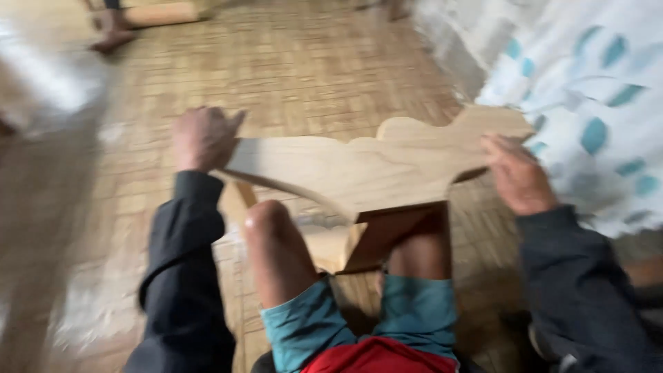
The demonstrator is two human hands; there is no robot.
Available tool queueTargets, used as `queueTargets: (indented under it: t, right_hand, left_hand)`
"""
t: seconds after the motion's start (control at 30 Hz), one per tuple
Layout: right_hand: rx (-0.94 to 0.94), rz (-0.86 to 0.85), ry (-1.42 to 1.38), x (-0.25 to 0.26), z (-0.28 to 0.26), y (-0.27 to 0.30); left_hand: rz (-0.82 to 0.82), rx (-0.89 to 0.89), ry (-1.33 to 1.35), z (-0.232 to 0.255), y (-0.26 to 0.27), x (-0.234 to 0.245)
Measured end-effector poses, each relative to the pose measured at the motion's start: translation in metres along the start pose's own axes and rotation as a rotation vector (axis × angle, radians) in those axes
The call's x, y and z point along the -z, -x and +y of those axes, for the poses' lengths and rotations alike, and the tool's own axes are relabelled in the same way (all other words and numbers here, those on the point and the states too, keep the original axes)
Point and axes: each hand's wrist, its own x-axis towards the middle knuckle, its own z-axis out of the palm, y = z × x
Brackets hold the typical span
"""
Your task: Sanding a decorative wooden furniture component by hand using sandpaper to smooth the surface.
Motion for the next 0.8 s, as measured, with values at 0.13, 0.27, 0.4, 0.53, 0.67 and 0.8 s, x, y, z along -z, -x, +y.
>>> queueTargets:
  t: [0.13, 0.27, 0.4, 0.53, 0.67, 0.8]
  right_hand:
    - [0.045, 0.008, -0.188, 0.017, -0.109, -0.035]
    - [-0.077, -0.335, -0.333, 0.022, -0.095, -0.033]
    - [-0.255, -0.215, -0.048, 0.026, 0.002, -0.026]
    - [-0.719, -0.261, -0.053, 0.039, 0.016, -0.042]
    - [-0.12, -0.183, -0.121, 0.011, -0.044, -0.05]
    - [-0.029, -0.364, -0.257, 0.01, -0.072, -0.075]
  left_hand:
    - [0.004, 0.033, 0.08, 0.003, 0.008, 0.017]
    - [-0.041, 0.089, 0.071, 0.013, 0.01, 0.02]
    - [-0.009, 0.079, 0.068, 0.008, 0.005, 0.012]
    - [-0.004, 0.086, 0.071, 0.009, 0.006, 0.013]
    - [-0.011, 0.082, 0.084, 0.009, 0.005, 0.013]
    - [0.014, 0.057, 0.093, 0.008, 0.007, 0.012]
